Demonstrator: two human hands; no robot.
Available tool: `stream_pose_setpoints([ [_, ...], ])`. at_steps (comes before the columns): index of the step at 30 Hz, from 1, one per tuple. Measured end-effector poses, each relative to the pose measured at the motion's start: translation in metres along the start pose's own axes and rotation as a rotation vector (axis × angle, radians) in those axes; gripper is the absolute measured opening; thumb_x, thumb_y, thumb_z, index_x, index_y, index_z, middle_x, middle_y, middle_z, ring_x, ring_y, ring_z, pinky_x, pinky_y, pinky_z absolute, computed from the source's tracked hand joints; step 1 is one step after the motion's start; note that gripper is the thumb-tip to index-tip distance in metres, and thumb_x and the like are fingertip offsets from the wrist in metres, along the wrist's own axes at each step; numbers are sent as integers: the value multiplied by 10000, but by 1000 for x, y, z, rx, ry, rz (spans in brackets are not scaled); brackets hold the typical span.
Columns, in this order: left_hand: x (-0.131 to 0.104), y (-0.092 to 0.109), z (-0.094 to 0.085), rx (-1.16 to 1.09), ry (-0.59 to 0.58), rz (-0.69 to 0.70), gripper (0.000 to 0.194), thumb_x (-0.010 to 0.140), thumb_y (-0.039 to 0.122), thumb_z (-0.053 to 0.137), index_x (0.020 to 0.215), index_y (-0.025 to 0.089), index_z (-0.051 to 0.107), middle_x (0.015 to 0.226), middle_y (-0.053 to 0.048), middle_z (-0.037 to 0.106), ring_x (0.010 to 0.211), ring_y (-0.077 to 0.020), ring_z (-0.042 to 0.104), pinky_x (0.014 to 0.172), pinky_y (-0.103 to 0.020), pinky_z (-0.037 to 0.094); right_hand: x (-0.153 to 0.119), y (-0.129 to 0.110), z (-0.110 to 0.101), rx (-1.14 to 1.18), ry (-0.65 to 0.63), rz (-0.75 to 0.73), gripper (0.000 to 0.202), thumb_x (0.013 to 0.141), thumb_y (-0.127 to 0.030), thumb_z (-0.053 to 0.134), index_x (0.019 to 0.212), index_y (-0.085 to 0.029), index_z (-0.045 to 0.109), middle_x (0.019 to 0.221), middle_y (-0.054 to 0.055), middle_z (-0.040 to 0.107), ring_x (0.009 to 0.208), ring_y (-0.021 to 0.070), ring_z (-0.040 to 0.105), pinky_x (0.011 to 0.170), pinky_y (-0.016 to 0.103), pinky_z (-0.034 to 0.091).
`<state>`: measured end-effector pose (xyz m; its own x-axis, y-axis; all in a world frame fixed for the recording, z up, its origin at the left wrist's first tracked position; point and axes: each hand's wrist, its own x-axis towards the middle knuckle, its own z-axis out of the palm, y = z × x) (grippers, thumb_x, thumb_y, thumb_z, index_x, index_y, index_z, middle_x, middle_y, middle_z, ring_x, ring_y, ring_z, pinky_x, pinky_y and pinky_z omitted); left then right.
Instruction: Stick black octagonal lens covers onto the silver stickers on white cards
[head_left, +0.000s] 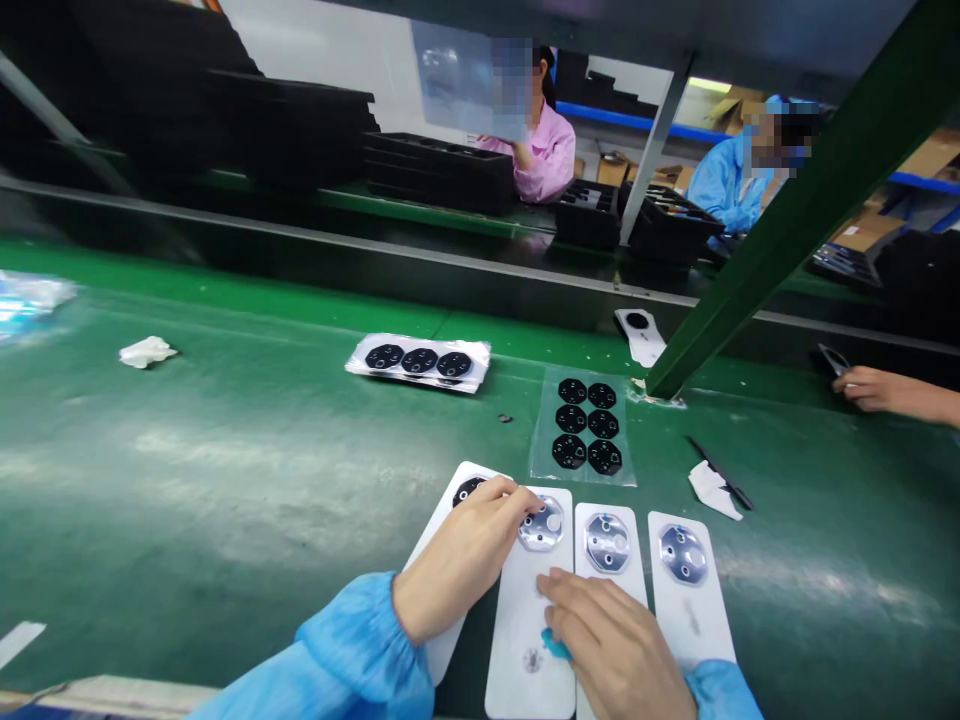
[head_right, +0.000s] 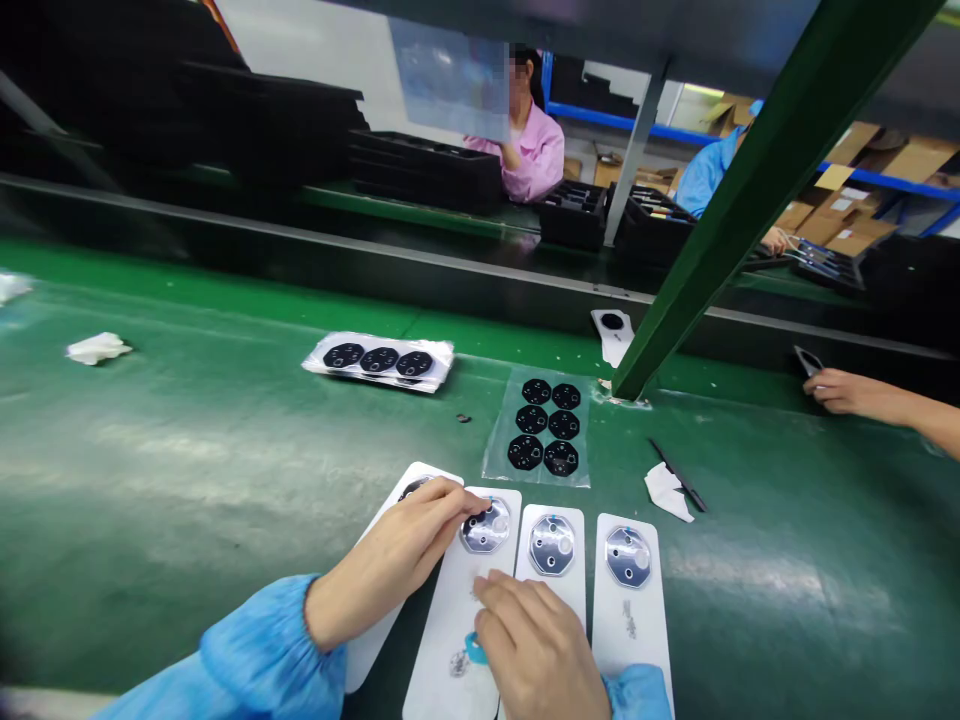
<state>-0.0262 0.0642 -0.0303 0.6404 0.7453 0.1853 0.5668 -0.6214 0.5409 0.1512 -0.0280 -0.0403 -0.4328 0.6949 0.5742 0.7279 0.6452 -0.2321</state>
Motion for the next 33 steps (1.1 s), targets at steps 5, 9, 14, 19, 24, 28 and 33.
stream_pose_setpoints([
  [5,0,9,1,153,6,196,278,913,43,283,1037,148,507,884,-80,598,818,-187,562,708,-314,536,-1,1,5,-20,44,-22,330,937,-55,341,833,-131,645,937,63,733,886,173,679,683,272,521],
  [9,1,9,1,172,-39,228,264,906,37,293,1039,151,491,908,-80,587,834,-194,552,761,-349,518,-1,2,5,-11,39,-25,330,932,-48,344,819,-124,644,911,70,732,890,170,675,695,263,521],
  [14,20,1,-8,-48,-124,2,139,918,126,357,931,197,476,885,-27,558,804,-163,533,720,-310,478,-2,2,5,-20,47,-15,338,939,-54,342,803,-129,642,901,52,733,861,172,683,681,269,517],
  [19,43,-2,-6,-63,-173,-24,167,834,59,413,898,200,474,829,2,534,789,-148,520,677,-261,455,-3,1,5,-11,33,-8,325,947,-71,348,816,-132,638,924,58,731,880,175,680,705,277,519],
  [24,50,-8,1,-40,-229,34,165,831,51,397,854,195,474,782,7,517,761,-146,495,648,-246,431,-5,1,5,-7,10,3,308,945,-76,355,837,-133,638,932,73,726,891,180,673,703,288,525],
  [28,45,-9,6,14,-229,127,182,869,36,342,875,184,446,859,-24,515,808,-166,448,713,-285,416,-5,-1,5,-24,8,-1,309,944,-71,358,856,-121,650,945,71,727,899,192,672,729,296,522],
  [33,31,1,8,93,-197,193,230,924,65,239,916,155,450,887,-68,496,799,-197,402,747,-355,390,-5,-4,7,-52,29,0,331,943,-50,342,840,-108,652,943,78,724,884,188,670,752,296,512],
])
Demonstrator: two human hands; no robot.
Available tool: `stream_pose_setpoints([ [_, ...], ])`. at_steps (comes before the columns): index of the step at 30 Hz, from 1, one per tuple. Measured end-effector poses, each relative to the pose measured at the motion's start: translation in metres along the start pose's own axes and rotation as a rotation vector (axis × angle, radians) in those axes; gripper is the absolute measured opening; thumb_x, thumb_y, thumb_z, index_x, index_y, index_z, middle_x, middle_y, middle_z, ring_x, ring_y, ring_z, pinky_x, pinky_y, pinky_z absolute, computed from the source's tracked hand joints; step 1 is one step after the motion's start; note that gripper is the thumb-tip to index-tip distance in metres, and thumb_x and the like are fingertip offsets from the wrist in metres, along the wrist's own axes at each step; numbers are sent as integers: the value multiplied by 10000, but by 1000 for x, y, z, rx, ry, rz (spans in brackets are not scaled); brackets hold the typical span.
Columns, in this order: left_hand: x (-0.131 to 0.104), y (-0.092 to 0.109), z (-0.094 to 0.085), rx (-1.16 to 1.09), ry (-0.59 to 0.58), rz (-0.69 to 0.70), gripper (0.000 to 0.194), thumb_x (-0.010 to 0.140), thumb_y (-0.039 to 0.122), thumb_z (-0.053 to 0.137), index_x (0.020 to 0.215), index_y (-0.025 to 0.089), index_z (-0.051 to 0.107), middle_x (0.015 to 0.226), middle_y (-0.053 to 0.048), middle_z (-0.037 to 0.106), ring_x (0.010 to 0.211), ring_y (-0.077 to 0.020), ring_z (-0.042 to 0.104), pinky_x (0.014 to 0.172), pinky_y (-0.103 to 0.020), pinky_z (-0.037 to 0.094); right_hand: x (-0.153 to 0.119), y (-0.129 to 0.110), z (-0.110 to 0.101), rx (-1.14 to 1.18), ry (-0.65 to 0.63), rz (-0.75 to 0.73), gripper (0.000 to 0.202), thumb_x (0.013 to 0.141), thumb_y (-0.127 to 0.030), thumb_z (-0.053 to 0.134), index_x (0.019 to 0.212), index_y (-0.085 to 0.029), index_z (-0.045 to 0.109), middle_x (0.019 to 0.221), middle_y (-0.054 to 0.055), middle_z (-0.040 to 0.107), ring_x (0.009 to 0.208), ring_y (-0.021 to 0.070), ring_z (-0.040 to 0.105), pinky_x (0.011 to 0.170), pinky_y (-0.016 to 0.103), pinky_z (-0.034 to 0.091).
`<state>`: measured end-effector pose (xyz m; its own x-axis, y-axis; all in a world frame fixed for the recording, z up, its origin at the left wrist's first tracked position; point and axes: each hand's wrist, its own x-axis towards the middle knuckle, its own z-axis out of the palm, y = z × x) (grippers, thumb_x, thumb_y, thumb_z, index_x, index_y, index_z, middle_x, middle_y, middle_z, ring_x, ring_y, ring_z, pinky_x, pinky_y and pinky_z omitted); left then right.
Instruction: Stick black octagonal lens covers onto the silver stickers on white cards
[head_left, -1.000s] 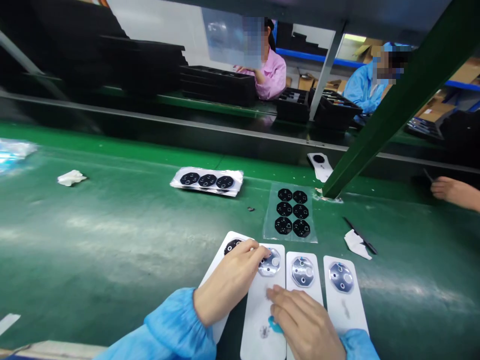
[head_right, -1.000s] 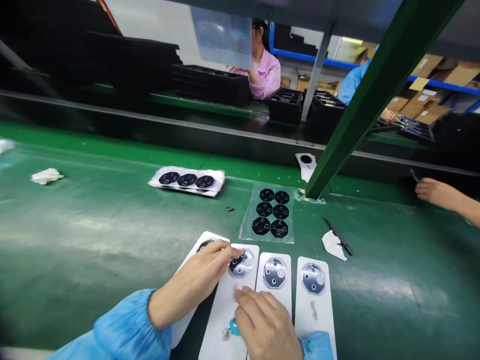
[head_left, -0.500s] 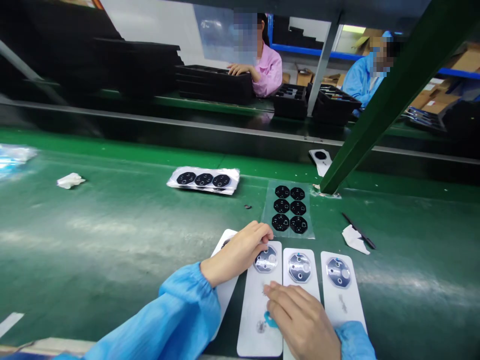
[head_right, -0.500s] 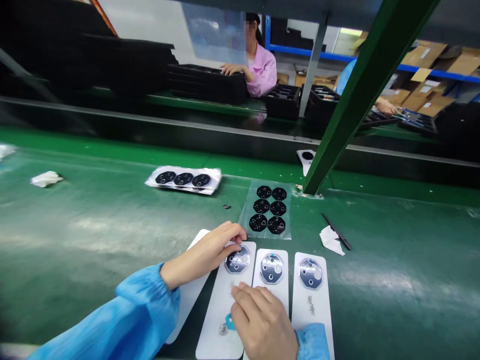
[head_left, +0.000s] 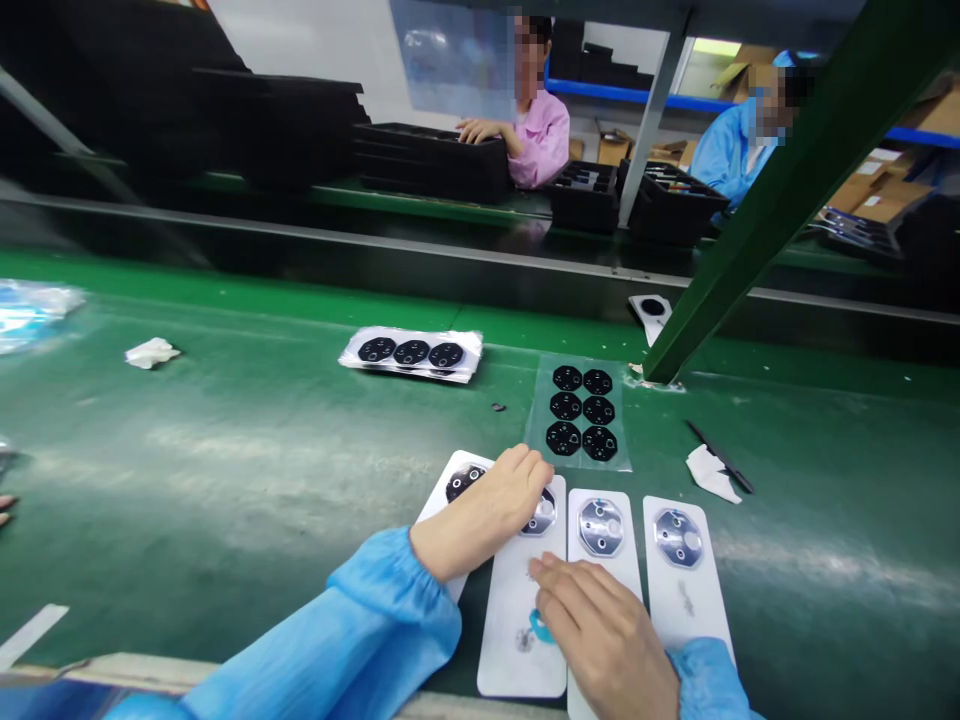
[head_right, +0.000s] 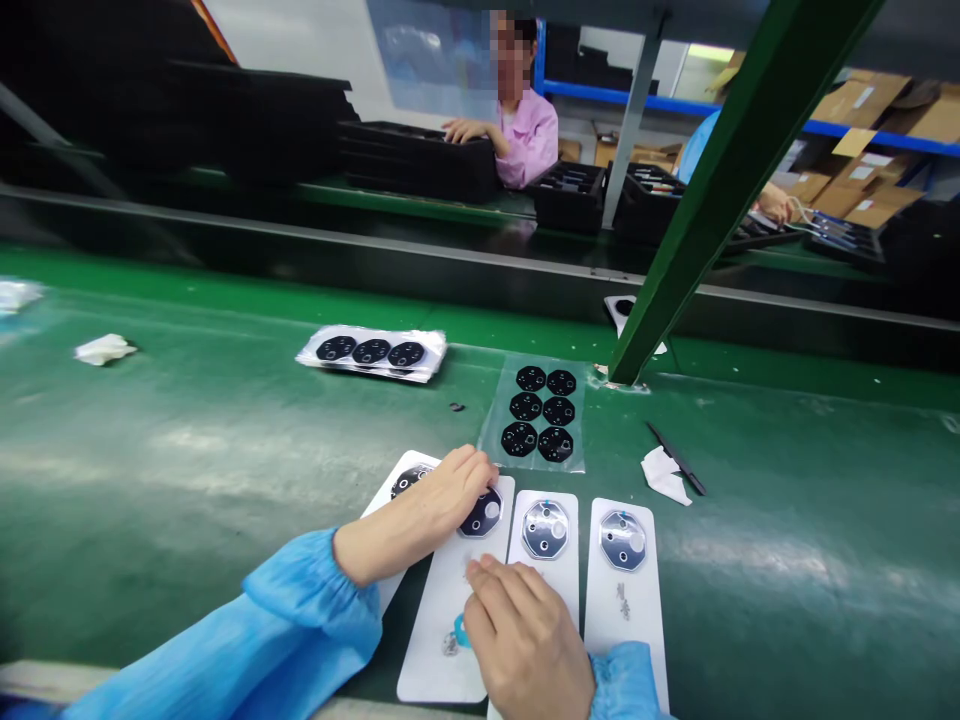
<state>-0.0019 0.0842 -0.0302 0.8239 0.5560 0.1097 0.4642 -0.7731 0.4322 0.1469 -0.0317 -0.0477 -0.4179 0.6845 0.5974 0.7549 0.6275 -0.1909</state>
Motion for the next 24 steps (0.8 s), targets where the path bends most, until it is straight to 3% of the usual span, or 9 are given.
stream_pose_setpoints([
  [11,-29,28,3,69,3,40,250,873,-14,254,913,158,431,888,-74,502,808,-194,450,720,-330,434,1,-1,-3,8,-62,19,337,946,-54,334,777,-106,621,805,100,686,779,174,654,712,282,516],
  [17,-48,39,4,-112,41,22,256,929,53,197,882,184,412,871,-57,495,791,-174,452,726,-302,441,-4,-3,-2,12,-97,30,316,926,-28,338,799,-102,618,852,107,688,792,186,654,707,298,538],
  [21,-66,48,-5,-265,-15,6,240,900,33,223,907,200,395,896,-46,499,806,-161,460,746,-273,438,-6,1,-5,87,-121,51,318,927,-32,309,876,-111,613,927,114,698,925,206,654,796,319,547],
  [24,-77,55,-14,-367,-69,-42,233,879,25,258,897,220,385,886,-17,497,787,-140,469,726,-237,431,-5,7,-19,295,-160,127,259,916,-55,350,911,-148,592,1107,105,667,1095,194,592,905,307,512],
])
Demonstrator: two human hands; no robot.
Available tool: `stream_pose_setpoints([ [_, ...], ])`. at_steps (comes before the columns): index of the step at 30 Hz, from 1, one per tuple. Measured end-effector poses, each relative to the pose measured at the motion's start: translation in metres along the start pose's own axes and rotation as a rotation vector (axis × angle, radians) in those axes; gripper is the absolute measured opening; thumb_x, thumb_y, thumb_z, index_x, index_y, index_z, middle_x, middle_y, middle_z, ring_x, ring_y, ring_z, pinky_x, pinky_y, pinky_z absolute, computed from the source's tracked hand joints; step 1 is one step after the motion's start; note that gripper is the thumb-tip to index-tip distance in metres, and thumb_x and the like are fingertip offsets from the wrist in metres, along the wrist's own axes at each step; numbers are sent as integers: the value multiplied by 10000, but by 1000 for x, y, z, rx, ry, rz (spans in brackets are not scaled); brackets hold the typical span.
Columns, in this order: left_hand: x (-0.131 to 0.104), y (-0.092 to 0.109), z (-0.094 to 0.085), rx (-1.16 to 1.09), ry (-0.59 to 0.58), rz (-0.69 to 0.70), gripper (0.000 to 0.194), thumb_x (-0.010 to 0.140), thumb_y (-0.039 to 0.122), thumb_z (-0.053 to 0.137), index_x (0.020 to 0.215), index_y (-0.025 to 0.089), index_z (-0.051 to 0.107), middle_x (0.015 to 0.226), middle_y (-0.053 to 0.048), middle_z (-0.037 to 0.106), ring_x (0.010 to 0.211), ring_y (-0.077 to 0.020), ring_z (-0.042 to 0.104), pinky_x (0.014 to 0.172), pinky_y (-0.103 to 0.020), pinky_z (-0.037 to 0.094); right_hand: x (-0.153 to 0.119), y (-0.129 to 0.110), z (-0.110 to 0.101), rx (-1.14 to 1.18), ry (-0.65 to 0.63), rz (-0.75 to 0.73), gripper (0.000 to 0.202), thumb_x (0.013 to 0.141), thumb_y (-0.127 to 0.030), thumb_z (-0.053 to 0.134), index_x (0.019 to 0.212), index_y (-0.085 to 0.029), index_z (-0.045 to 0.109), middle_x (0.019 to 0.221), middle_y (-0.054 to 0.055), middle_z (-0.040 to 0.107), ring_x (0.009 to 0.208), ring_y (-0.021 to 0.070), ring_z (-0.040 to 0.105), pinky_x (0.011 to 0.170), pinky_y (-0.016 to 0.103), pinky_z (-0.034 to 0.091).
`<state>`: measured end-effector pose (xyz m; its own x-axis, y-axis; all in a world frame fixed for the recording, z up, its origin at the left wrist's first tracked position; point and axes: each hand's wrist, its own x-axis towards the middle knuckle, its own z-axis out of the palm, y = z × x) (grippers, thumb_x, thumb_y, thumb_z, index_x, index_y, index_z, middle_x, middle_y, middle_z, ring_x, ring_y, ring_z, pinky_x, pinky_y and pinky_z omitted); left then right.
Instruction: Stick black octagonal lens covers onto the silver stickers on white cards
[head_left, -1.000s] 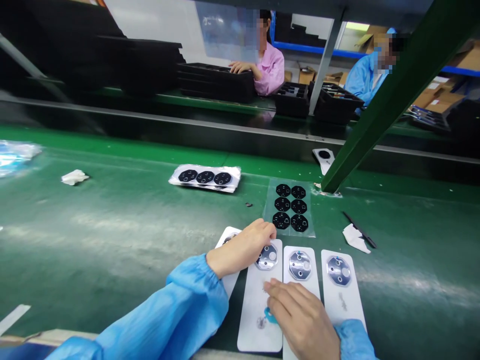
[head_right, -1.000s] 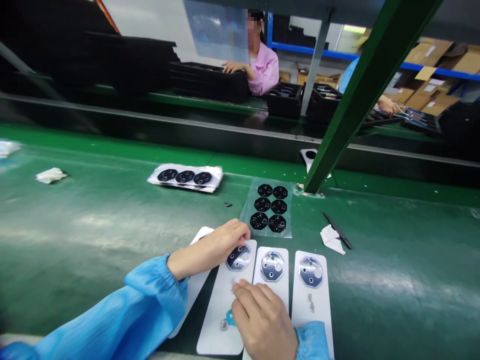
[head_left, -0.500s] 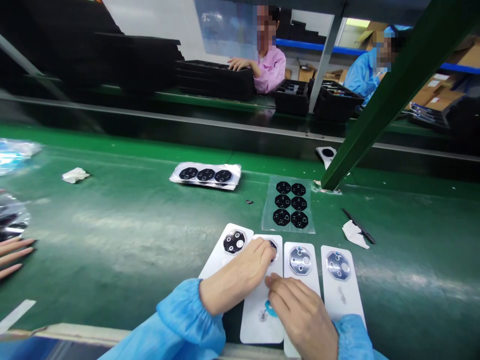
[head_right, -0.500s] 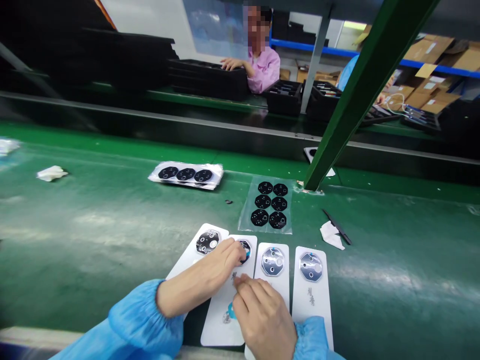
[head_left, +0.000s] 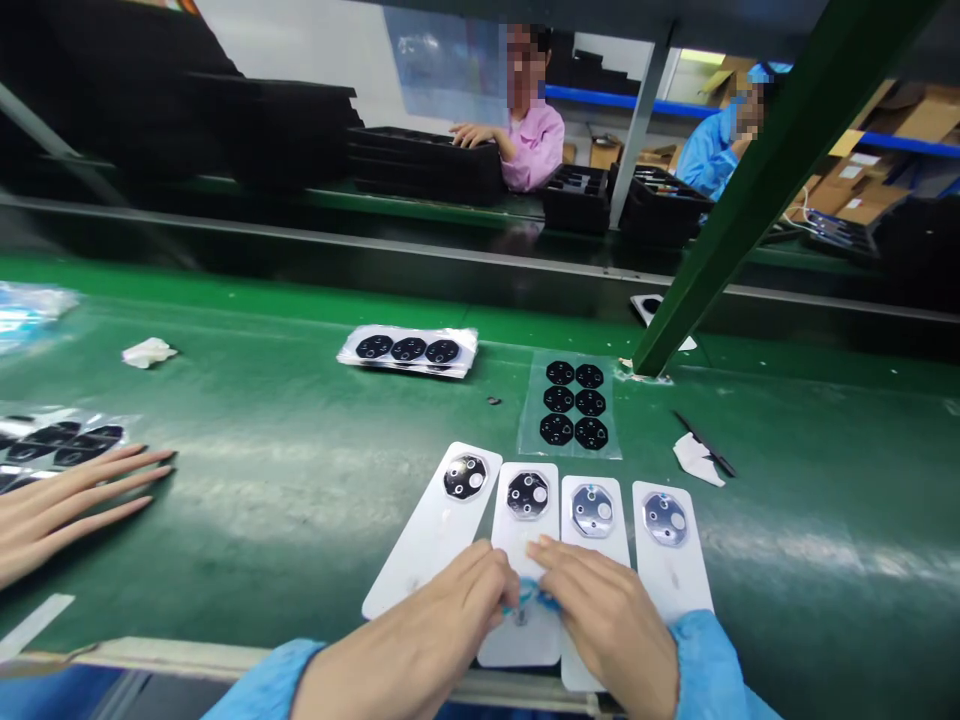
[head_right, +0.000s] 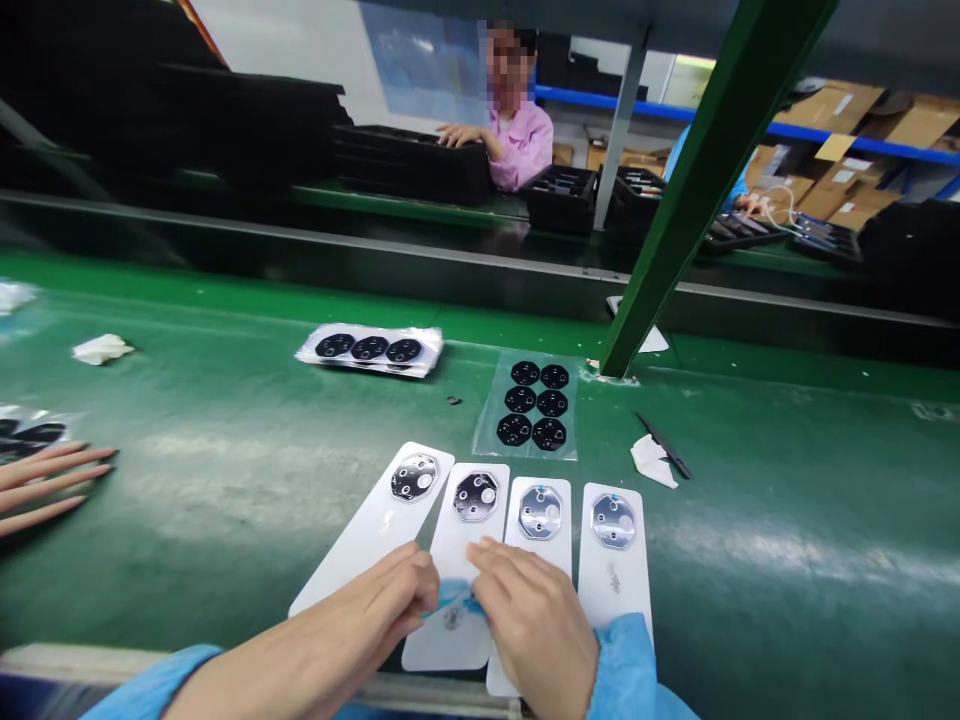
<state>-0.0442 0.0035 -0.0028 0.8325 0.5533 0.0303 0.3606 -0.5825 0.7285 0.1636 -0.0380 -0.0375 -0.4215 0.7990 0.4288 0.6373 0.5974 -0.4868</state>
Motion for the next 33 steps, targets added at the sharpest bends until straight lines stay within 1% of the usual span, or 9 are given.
stream_pose_setpoints([
  [4,5,13,1,-135,59,-63,210,863,44,339,939,232,392,917,-1,502,776,-119,483,699,-216,431,-4,-8,-22,309,-36,148,115,878,-179,503,792,-197,576,1292,89,534,1175,219,523,965,321,463],
  [9,45,19,10,-220,128,-18,106,923,139,381,983,219,418,908,-6,525,791,-121,500,715,-230,456,-15,-10,-32,361,29,264,150,927,-178,433,852,-208,560,832,26,578,754,128,610,668,198,512],
  [11,62,11,15,-105,246,-25,111,938,134,364,977,203,441,905,-19,535,827,-140,502,737,-259,459,-21,-3,-35,304,99,327,139,934,-180,439,869,-222,554,800,4,573,738,121,607,663,183,503],
  [14,80,-5,21,202,277,64,223,922,45,303,1014,168,465,914,-56,544,885,-184,487,756,-316,461,-30,9,-37,196,88,372,203,938,-182,453,1114,-254,523,978,12,630,890,131,627,766,180,507],
  [18,88,-10,24,437,195,146,249,894,1,308,1044,133,458,859,-64,547,798,-189,488,680,-315,475,-37,15,-29,62,-13,308,349,960,-186,382,1308,-201,409,1057,65,626,962,164,616,788,219,520],
  [21,90,-5,24,552,170,135,284,863,-36,300,1024,137,459,828,-53,548,752,-187,496,662,-320,476,-36,14,-22,-14,-14,241,294,985,-200,281,1037,-165,567,857,66,602,759,162,614,650,234,520],
  [24,92,-1,26,622,139,148,355,826,-65,294,1051,157,457,875,-51,561,795,-187,526,711,-324,477,-34,12,-19,-99,30,187,419,1000,-227,212,793,-173,573,820,63,589,698,150,578,596,243,473],
  [29,94,0,32,690,99,185,418,755,-100,295,1042,152,465,901,-60,562,829,-200,524,737,-339,465,-31,13,-16,-169,130,24,415,1007,-189,215,787,-156,565,797,35,650,742,140,566,656,268,408],
  [33,100,-4,27,507,123,115,313,817,-57,299,958,158,478,841,-41,530,742,-180,477,671,-322,446,-31,15,-15,-191,141,-5,403,1007,-166,234,778,-151,565,752,27,649,752,137,562,673,280,386],
])
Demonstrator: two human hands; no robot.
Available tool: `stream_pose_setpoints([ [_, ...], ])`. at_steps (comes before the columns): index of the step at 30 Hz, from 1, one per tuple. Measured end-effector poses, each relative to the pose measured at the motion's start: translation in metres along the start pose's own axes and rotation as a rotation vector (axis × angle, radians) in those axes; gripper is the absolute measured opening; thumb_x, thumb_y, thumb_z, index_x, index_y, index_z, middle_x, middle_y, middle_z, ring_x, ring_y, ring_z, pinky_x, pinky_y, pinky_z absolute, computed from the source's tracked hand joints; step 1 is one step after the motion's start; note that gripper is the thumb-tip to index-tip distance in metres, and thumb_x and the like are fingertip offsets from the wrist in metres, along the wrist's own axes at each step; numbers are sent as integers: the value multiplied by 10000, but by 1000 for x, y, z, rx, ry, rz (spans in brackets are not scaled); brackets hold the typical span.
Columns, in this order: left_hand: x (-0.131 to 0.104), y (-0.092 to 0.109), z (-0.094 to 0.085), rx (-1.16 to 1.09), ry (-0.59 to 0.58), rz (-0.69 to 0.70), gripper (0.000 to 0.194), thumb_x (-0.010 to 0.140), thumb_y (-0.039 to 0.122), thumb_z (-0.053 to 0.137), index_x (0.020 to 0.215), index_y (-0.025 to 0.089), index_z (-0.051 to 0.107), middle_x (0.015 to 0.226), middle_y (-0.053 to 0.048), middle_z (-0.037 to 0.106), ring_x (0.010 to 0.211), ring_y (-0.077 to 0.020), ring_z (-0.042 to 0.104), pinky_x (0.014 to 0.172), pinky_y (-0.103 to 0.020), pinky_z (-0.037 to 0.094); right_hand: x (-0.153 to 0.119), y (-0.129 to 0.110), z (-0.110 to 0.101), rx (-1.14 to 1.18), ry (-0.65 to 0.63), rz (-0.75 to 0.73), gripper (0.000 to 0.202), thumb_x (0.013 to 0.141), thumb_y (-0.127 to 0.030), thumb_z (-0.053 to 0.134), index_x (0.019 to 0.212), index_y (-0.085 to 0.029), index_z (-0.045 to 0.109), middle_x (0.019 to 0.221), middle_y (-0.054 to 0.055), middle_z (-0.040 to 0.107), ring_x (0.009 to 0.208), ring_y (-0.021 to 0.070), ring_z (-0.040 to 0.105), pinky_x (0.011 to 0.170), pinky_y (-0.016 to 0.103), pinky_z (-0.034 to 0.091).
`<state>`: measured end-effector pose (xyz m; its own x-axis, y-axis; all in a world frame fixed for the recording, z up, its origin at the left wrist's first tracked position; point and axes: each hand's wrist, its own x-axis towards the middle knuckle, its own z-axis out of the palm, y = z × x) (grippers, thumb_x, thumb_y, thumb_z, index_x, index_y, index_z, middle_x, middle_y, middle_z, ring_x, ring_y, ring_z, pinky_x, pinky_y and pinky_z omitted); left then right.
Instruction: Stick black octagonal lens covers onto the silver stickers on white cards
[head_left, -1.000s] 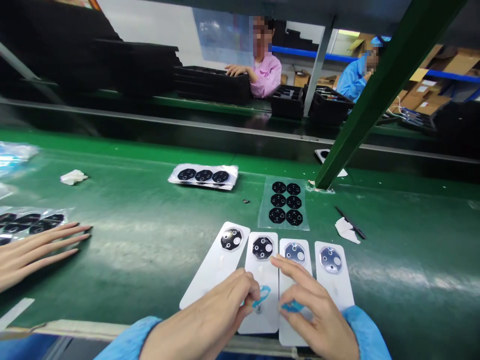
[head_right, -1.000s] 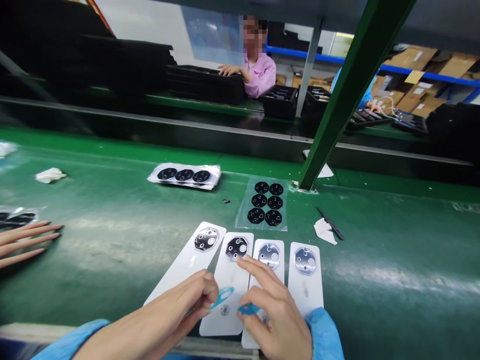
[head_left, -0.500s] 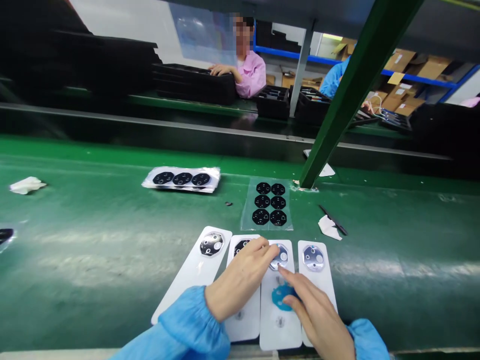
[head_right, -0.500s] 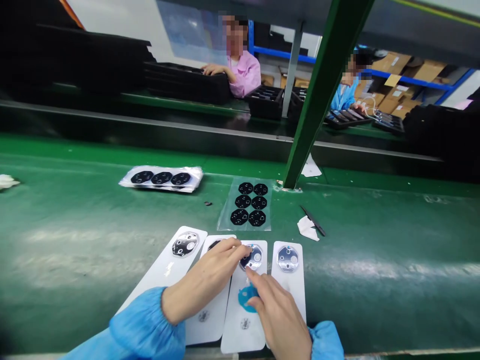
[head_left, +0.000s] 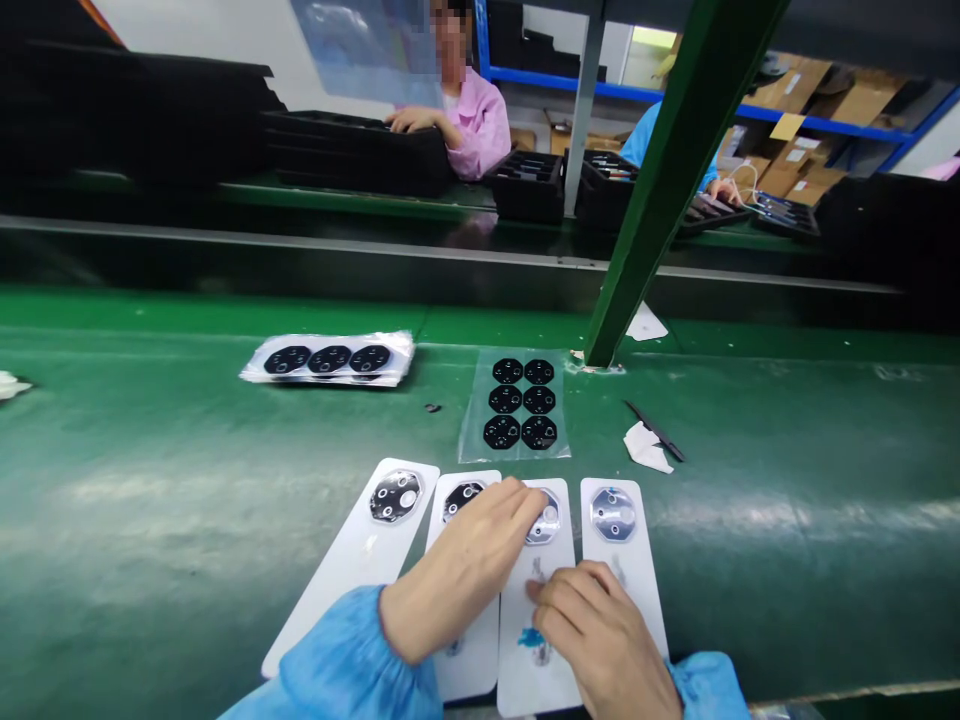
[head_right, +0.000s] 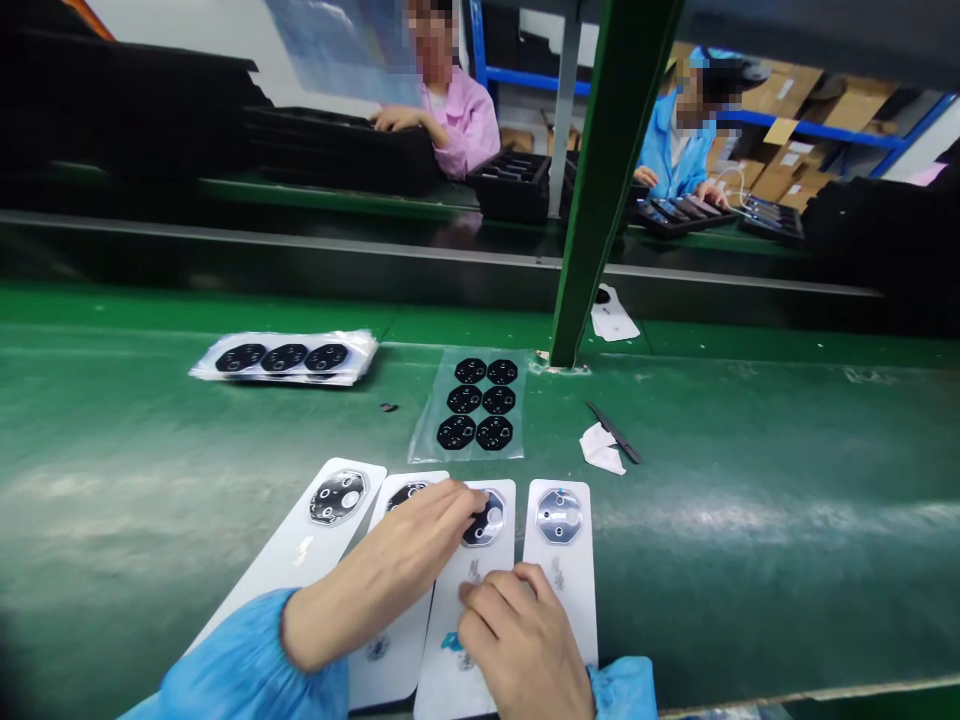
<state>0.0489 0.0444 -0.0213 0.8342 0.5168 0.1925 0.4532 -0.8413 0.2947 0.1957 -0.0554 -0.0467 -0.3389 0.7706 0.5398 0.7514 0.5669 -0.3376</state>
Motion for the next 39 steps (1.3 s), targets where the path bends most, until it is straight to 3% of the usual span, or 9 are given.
stream_pose_setpoints([
  [4,16,-13,0,-219,41,-123,202,874,20,339,889,179,463,864,-25,523,773,-164,460,687,-306,431,-1,0,0,7,-23,-1,378,1002,-163,254,801,-148,573,770,34,655,760,148,560,668,290,390],
  [11,33,-22,9,-245,-28,-128,185,851,5,365,865,176,435,795,8,492,732,-137,462,630,-251,420,-1,-2,-3,31,-40,24,381,1000,-170,259,786,-147,574,817,38,673,757,150,573,661,296,415],
  [18,26,-19,7,-137,-68,-21,240,861,-29,282,878,168,416,853,-17,464,775,-159,401,706,-297,401,-2,-5,0,3,-5,32,360,988,-117,283,804,-141,591,852,49,694,918,160,622,760,291,453],
  [24,19,-6,-2,-1,-97,80,275,869,-39,256,970,140,438,904,-56,472,820,-187,401,773,-350,394,-2,-9,1,-75,-16,32,305,950,-47,353,776,-138,585,796,45,678,826,156,643,714,278,470],
  [29,9,8,-3,194,-132,140,286,813,-59,282,954,118,458,878,-75,478,790,-206,418,697,-354,408,1,-11,-1,-121,-39,60,335,946,-52,354,705,-159,559,685,22,613,687,142,597,664,273,463],
  [34,-6,16,-3,13,-116,123,275,829,-41,277,940,144,447,882,-71,491,819,-205,439,721,-343,421,0,-12,-2,-148,-44,62,390,961,-82,320,650,-160,542,650,23,581,631,142,553,625,275,460],
  [39,-23,20,-6,-262,-111,95,316,839,-46,213,938,172,420,892,-65,508,815,-182,463,749,-318,437,-3,-11,0,-101,-38,57,398,986,-137,263,758,-140,589,736,49,631,720,156,594,713,287,493],
])
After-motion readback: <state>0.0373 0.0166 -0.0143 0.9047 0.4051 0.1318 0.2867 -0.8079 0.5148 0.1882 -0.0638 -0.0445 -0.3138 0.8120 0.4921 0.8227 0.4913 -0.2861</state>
